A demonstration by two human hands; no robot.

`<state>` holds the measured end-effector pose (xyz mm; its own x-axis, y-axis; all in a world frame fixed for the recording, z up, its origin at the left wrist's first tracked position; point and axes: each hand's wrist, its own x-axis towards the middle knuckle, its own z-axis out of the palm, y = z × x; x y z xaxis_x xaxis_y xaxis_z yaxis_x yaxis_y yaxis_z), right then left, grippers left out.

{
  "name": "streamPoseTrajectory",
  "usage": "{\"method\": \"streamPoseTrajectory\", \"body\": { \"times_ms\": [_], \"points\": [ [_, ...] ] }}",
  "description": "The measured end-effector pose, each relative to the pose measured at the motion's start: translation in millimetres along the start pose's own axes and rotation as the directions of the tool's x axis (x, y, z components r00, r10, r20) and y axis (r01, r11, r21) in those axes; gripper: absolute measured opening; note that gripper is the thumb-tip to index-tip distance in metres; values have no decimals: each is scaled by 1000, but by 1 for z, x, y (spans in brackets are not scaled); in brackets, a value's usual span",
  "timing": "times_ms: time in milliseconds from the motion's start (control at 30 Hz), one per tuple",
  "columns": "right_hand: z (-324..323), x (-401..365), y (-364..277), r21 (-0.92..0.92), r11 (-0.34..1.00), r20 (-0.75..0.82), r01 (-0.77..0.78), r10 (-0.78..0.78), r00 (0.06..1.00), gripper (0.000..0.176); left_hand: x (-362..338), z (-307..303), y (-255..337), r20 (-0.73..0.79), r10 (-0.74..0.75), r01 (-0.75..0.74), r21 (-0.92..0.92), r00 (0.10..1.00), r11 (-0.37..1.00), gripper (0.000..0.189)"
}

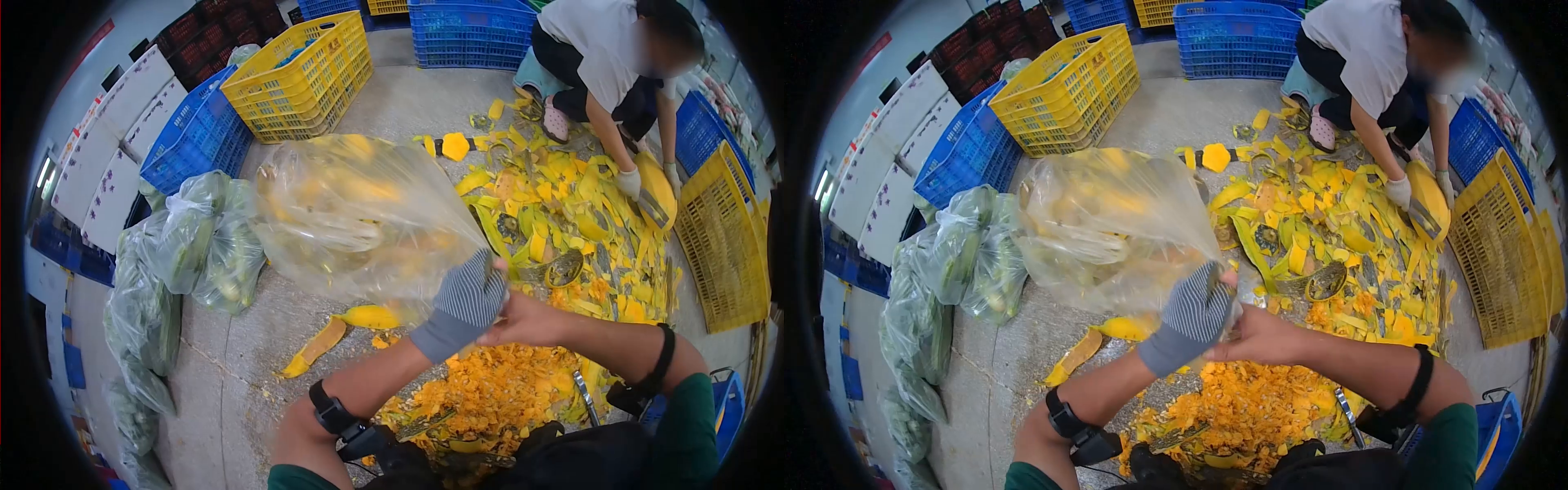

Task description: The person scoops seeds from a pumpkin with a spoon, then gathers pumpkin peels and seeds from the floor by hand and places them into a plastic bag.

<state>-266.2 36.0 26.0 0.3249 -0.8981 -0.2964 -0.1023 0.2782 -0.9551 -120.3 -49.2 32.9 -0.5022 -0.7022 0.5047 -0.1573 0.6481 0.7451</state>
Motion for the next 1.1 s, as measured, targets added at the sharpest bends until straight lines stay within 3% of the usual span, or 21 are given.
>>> {"method": "streamPoseTrajectory", "body": {
  "times_ms": [67,133,167,200,233,267,333,400,467,533,600,633,667,700,767,800,867,967,1000,1067,1100],
  "points": [
    [11,18,7,68,998,53,-12,8,999,51,-5,-20,4,293,-268,275,16,918,961,29],
    [16,23,15,196,957,-7,-212,218,976,33,-12,-39,-16,336,-293,307,12,895,952,32],
    [22,24,16,229,964,-131,-138,171,977,25,-13,-45,-44,292,-200,210,0,935,978,32],
    [19,24,14,223,965,-141,-139,173,975,25,-9,-53,-69,249,-90,95,-9,964,995,33],
    [13,22,13,275,956,-164,-100,149,975,26,1,-64,-88,205,-61,4,269,977,963,39],
    [7,20,10,323,945,-189,-58,124,974,26,7,-78,-107,167,-18,-74,528,986,846,47],
    [0,8,-21,234,972,-241,7,51,969,28,-2,-98,-156,110,39,-114,845,993,522,64],
    [-8,-7,-35,276,955,-320,105,-11,947,28,-17,-120,-187,189,-295,-59,915,937,400,75],
    [-19,-17,-35,271,957,-383,104,8,924,28,-23,-143,-209,70,-683,192,935,727,299,66],
    [-26,-25,-43,396,893,-473,216,-3,881,28,-32,-179,-228,-29,-766,456,818,643,351,54],
    [-27,-29,-46,453,849,-491,272,-17,871,29,-63,-232,-276,-176,-549,524,622,817,582,39],
    [-25,-30,-52,537,778,-533,327,12,846,30,-63,-243,-249,-303,-589,658,244,749,712,37],
    [-24,-31,-55,612,693,-566,381,49,823,30,-58,-257,-206,-383,-658,649,-175,648,741,35],
    [-30,-33,-57,619,680,-567,393,41,823,30,-47,-267,-167,-385,-647,645,-156,658,748,35],
    [-44,-41,-60,646,621,-508,444,-84,857,31,-24,-272,-104,-340,-730,546,-497,593,674,35],
    [-46,-47,-65,645,613,-517,456,-90,851,31,-21,-262,-93,-336,-723,544,-490,603,681,35],
    [-52,-61,-77,621,645,-532,445,-70,844,25,-22,-239,-77,-369,-603,350,-559,707,752,36],
    [-94,-76,-61,582,661,-535,474,-128,835,19,-34,-226,-42,-272,-620,311,-677,736,667,36],
    [-99,-79,-64,588,658,-536,471,-119,836,19,-33,-233,-31,-267,-625,320,-675,733,664,36],
    [-105,-82,-71,513,690,-638,512,-93,765,20,-34,-261,-21,-170,-528,247,-738,832,628,34],
    [-112,-81,-67,523,687,-634,504,-82,769,20,-35,-283,-30,-167,-538,259,-735,827,627,34]
  ]
}}
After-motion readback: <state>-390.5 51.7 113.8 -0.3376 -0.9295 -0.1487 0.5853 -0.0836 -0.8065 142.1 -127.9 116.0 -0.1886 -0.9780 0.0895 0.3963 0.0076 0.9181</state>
